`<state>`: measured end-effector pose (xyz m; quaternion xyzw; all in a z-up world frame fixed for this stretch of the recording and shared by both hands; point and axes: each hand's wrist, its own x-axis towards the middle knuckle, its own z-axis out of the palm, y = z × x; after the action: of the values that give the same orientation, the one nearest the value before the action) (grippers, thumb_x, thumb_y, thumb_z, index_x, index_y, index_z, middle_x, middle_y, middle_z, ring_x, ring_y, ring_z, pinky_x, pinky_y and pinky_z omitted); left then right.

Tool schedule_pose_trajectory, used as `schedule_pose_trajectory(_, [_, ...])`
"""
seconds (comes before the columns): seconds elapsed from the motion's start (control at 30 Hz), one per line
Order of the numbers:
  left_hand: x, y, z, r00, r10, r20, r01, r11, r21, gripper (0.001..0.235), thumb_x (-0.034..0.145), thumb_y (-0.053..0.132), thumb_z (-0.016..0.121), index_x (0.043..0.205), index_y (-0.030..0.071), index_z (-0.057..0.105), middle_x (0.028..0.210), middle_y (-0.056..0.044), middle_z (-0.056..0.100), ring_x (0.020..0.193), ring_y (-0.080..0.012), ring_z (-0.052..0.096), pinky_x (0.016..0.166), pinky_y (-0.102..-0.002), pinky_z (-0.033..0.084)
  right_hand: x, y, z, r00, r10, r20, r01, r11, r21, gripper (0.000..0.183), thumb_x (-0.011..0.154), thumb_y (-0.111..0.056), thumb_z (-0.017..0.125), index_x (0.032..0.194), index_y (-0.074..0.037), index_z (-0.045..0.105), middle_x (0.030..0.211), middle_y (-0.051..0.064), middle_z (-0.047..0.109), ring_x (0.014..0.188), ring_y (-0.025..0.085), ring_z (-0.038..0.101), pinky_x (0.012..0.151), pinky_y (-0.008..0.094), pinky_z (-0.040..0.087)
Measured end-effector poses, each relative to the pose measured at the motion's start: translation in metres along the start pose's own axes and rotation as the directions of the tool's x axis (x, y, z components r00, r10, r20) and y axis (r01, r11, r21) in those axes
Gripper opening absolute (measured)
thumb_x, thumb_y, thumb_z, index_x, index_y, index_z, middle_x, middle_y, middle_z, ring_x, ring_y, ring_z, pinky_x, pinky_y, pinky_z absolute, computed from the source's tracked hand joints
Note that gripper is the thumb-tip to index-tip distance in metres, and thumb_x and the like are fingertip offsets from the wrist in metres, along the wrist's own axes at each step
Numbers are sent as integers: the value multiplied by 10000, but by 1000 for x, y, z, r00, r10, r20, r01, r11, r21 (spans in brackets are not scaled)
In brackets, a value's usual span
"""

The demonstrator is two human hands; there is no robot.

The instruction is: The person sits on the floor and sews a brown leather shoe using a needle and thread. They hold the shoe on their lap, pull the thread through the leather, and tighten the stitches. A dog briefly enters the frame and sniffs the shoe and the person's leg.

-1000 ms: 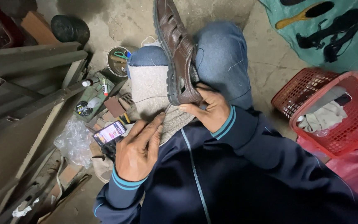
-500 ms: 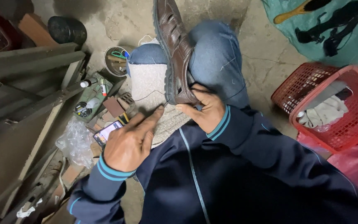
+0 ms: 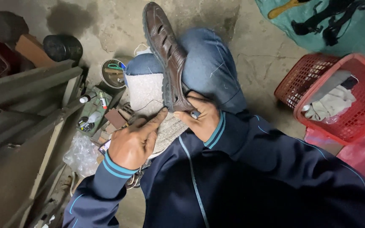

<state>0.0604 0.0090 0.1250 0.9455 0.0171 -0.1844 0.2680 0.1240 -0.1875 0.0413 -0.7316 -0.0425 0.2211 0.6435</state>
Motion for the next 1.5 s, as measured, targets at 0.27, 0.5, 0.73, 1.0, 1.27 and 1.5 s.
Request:
schedule_pose_trajectory(0.27, [6,-11,14,1000,-1,-6,1,999,35,470,925,263,527,1346,421,664,856,-57,725,760,-388,722,642,-587,596,-1,3,-2,999,-28,16,27,1000,10,212,829,-95,819,1004,22,792,982,262,760,1016,450,706,892,493,584])
schedule_pose_trajectory(0.5, [11,-8,20,997,13,-72,-10,999,35,446,936,255,528,1318,434,674,798,-52,699,691,-408,693,567,-603,581,5,-11,-10,981,-117,153,133,987,-96,145,831,23,736,951,24,655,880,58,583,695,135,508,644,255,459])
schedule_pose_trajectory(0.73, [15,-2,32,985,8,-174,-7,1000,10,464,911,204,559,1294,425,699,751,-56,690,624,-418,678,545,-590,587,0,5,0,997,-56,45,57,998,-36,203,842,-120,812,1003,0,782,949,150,759,975,328,737,870,435,591])
schedule_pose_trajectory(1.0, [15,-1,57,939,-38,-341,58,997,48,302,906,259,609,1127,386,770,788,-43,711,582,-418,675,512,-571,557,2,21,-2,992,-67,107,74,995,-68,220,845,-65,770,1051,12,770,1008,199,759,1054,416,701,918,520,569])
schedule_pose_trajectory(1.27, [-20,-17,18,933,-31,-359,-42,980,-194,120,991,199,662,1035,171,770,901,-69,790,817,-347,747,660,-473,607,7,-46,-38,876,-459,147,481,832,-277,163,926,-137,763,1048,-29,762,954,164,719,881,411,703,787,467,588])
schedule_pose_trajectory(1.5, [-29,-31,19,940,-96,-329,-45,918,-394,111,968,65,668,992,71,776,915,-129,781,875,-396,753,739,-489,610,25,-64,-37,787,-539,299,616,714,-333,234,1018,-142,639,1217,-52,723,1241,170,687,1049,428,642,908,522,538])
